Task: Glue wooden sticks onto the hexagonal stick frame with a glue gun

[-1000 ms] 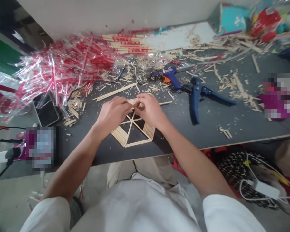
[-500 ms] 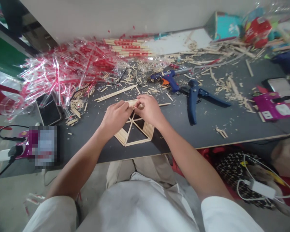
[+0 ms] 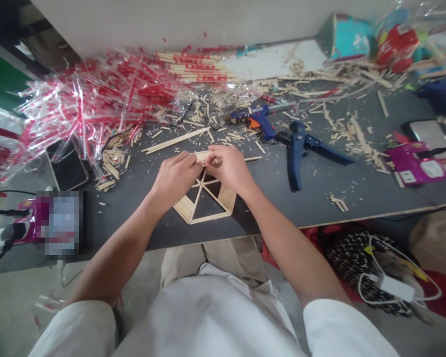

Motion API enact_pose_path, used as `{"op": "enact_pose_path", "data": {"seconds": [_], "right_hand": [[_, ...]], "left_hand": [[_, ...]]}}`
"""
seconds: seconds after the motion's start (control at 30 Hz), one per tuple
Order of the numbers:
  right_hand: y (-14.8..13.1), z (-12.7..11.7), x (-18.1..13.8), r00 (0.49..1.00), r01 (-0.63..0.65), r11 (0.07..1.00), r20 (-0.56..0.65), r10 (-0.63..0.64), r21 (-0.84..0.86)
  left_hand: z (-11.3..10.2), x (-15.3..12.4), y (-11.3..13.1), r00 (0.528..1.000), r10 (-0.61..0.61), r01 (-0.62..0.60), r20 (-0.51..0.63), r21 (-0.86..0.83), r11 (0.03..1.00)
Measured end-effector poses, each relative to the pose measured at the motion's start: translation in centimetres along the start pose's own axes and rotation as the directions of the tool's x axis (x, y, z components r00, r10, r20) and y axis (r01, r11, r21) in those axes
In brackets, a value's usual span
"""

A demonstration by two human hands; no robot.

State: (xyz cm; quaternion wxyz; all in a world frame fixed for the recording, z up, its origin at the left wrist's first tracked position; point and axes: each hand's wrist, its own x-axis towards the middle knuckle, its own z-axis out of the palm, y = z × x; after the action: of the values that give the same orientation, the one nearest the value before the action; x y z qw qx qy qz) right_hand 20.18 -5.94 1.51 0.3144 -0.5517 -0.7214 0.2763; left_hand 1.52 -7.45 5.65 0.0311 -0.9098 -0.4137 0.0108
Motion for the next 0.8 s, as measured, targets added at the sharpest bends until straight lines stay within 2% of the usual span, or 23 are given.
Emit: {"op": "enact_pose_path", "data": {"seconds": [0.3, 0.5, 0.8], "right_hand": [[0.05, 0.32, 0.01, 1.0, -0.024, 1.0, -0.016, 0.024, 0.0], [-0.13, 0.57, 0.19, 0.998, -0.035, 0.999, -0.047, 0.036, 0.008], [-0.21, 0.24, -0.36, 1.0, 0.013, 1.0, -0.021, -0.013, -0.007]], "left_hand": [[-0.08, 0.01, 0.53, 1.0, -0.006, 0.006, -0.001, 0.015, 1.0], [-0.29, 0.03, 0.69, 0.998, -0.018, 0.017, 0.054, 0.01, 1.0], [0.06, -0.17, 0.3, 1.0, -0.012, 0.012, -0.002, 0.025, 1.0]]}}
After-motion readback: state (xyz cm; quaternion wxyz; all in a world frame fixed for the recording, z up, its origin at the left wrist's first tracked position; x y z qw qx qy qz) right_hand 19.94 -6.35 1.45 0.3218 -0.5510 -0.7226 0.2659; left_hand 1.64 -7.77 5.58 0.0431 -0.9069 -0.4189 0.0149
